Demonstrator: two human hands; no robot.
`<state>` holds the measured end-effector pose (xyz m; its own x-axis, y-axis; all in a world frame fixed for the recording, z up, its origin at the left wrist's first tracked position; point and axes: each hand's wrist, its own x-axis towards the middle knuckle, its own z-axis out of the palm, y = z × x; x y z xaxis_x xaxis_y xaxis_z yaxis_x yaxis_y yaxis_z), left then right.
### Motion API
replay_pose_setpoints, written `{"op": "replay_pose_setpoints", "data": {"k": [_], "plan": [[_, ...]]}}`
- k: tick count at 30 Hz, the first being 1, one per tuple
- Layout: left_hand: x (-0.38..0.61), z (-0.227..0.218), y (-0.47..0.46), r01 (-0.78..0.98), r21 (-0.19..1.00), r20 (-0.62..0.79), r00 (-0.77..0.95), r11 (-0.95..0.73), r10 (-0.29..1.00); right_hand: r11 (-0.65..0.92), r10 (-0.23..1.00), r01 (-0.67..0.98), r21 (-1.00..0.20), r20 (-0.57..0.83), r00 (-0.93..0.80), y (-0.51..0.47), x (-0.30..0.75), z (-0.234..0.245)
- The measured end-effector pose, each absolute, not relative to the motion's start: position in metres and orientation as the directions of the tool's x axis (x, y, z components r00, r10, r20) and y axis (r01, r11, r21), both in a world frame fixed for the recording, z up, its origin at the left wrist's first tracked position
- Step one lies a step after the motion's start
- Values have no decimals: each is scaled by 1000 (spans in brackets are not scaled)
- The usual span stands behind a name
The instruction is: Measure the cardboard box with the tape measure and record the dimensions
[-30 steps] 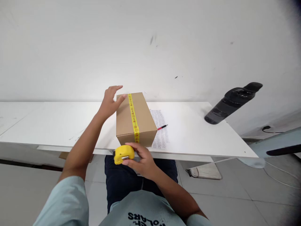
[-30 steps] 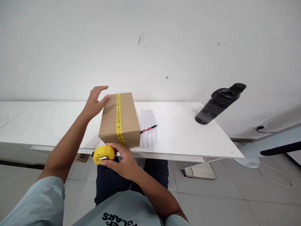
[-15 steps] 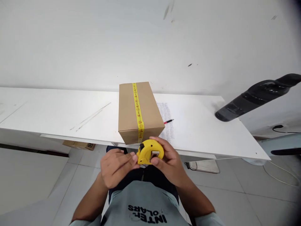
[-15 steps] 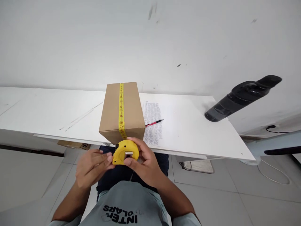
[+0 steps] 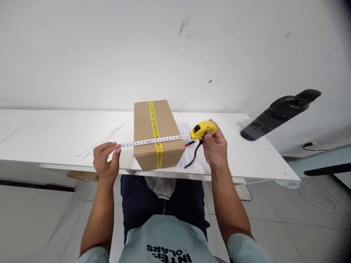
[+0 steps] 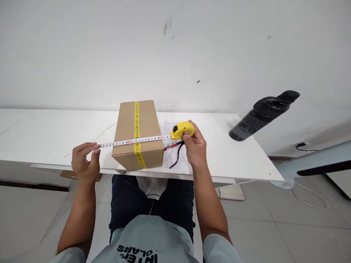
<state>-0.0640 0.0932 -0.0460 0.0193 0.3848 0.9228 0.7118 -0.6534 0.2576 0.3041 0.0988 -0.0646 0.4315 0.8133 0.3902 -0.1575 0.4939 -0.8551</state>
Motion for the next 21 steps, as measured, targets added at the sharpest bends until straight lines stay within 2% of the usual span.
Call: {"op": "replay_pose_setpoints", "data": {"k": [2, 5, 12, 15, 21], "plan": [[-53, -45, 91, 667, 290, 899, 55, -686, 434, 477, 827, -124, -870, 397, 398, 97, 292, -69], [-38, -43, 88, 610, 278, 876, 156, -742, 456, 458, 840, -72, -886, 404, 363, 90, 280, -69], [-36, -43, 85, 613, 270, 847, 216, -743, 486, 420, 861, -132, -898, 348, 370, 90, 281, -66], [-38, -43, 83, 643, 192, 864, 247, -742, 438, 413, 867, -169, -895, 330, 373, 94, 280, -66], [-31, -34, 51, 690, 64, 941, 200, -721, 275, 411, 853, -175, -895, 310, 420, 71, 273, -56]]}}
